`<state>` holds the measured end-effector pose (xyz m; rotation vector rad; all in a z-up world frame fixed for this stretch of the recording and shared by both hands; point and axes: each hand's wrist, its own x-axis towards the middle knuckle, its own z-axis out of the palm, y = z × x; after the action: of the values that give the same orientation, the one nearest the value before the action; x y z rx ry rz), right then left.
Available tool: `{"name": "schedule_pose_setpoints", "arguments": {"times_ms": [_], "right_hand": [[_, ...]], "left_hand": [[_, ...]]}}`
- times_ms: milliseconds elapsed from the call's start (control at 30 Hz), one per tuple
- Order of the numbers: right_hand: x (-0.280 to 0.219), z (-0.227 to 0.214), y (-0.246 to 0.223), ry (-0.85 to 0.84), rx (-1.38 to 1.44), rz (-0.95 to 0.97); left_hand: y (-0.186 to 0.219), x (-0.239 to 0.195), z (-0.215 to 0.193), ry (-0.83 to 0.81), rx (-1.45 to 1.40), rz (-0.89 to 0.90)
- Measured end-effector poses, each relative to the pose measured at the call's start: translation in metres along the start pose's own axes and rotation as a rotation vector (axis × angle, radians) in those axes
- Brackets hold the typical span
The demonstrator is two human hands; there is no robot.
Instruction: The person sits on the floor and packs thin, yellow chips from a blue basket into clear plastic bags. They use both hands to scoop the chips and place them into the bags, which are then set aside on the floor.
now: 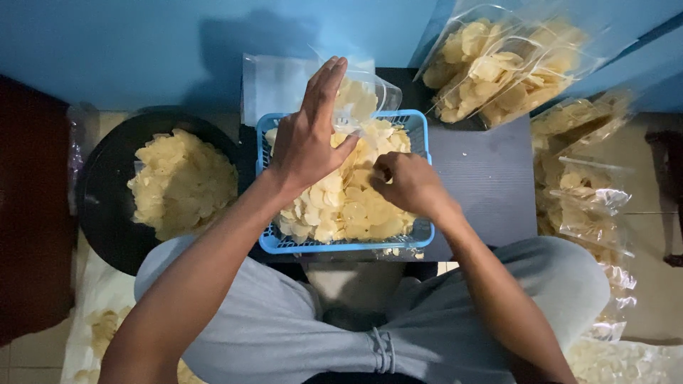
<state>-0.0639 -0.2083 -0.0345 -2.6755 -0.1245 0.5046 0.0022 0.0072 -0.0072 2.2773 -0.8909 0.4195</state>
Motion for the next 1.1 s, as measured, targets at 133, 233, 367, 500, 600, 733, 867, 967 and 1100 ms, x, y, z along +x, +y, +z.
{"name": "schedule_pose_setpoints", "arguments": {"times_ms": [133,233,367,500,600,733,867,967,1100], "right_hand": [[-0.009,-0.03,0.007,0.081,0.151,-0.09],[-0.029,-0.065,-0.005,0.124,0.399,-0.194],[-0.057,-0.101,-0.043,0.273,0.742,-0.158],[-0.056,-0.095,-0.061,0.514,0.617,-0.118],[-0.054,-0.095,-0.071,0.6,0.607,-0.194],[-0.061,-0.1,-0.077,0.575,0.737,-0.286],[-0.063,-0.101,-0.066,0.733,0.815,-0.42],[-0.067,-0.107,-0.062,0.777,0.855,-0.36],[-0.061,-0.102,-0.056,0.735,0.892,-0.343]], "left_hand": [[0.001,0.0,-0.002,-0.013,-0.001,-0.024],[0.003,0.0,-0.006,-0.014,-0.014,-0.028],[0.005,0.002,-0.005,-0.014,-0.03,-0.024],[0.01,0.003,-0.003,-0.016,-0.056,0.016],[0.013,0.005,-0.001,-0.019,0.008,0.058],[0.012,0.01,0.001,0.063,-0.05,0.053],[0.007,0.029,-0.016,0.184,-0.004,-0.153],[0.004,0.043,-0.047,0.496,-0.223,-0.12],[0.013,0.042,-0.058,0.412,-0.161,-0.163]]}}
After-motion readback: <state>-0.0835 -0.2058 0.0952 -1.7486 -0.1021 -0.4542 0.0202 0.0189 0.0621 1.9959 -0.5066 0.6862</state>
